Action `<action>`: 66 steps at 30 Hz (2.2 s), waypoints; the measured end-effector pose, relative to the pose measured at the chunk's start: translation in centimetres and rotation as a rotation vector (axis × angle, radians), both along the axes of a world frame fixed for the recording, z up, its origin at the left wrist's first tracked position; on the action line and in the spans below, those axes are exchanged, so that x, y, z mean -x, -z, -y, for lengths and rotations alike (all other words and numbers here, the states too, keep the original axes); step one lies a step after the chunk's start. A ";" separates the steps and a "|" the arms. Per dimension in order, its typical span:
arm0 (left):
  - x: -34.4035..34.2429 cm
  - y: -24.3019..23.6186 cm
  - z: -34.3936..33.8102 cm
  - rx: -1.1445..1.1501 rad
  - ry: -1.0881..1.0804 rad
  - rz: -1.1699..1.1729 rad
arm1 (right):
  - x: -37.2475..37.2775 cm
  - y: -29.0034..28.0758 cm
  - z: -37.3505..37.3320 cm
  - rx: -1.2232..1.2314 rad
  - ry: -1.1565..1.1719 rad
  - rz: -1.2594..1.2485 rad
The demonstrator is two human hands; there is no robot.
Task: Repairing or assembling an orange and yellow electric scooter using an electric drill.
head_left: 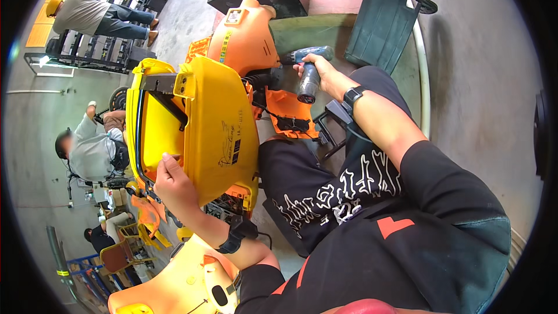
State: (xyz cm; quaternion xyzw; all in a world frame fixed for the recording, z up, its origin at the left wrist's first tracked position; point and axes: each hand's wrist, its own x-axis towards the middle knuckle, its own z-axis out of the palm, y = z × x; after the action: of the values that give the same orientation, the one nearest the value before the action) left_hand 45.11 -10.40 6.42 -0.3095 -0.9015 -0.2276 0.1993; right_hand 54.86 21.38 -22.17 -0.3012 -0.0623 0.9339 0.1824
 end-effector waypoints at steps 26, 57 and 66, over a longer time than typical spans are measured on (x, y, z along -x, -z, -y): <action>0.0 -0.1 -0.1 -0.009 0.009 -0.021 | -0.3 -0.9 1.4 -0.045 0.020 0.009; -0.3 -0.3 -0.1 -0.103 0.000 -0.051 | -0.1 0.4 -0.1 -0.014 -0.024 -0.014; -8.4 12.4 -7.2 -0.421 0.539 0.573 | 0.6 -0.2 0.6 -0.054 -0.013 0.007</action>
State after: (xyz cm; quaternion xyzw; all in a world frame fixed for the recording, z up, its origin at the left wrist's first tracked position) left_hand 53.50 -3.24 -5.99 -0.4103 -0.7416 -0.5266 -0.0663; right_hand 54.25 20.78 -22.02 -0.2991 -0.0900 0.9320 0.1840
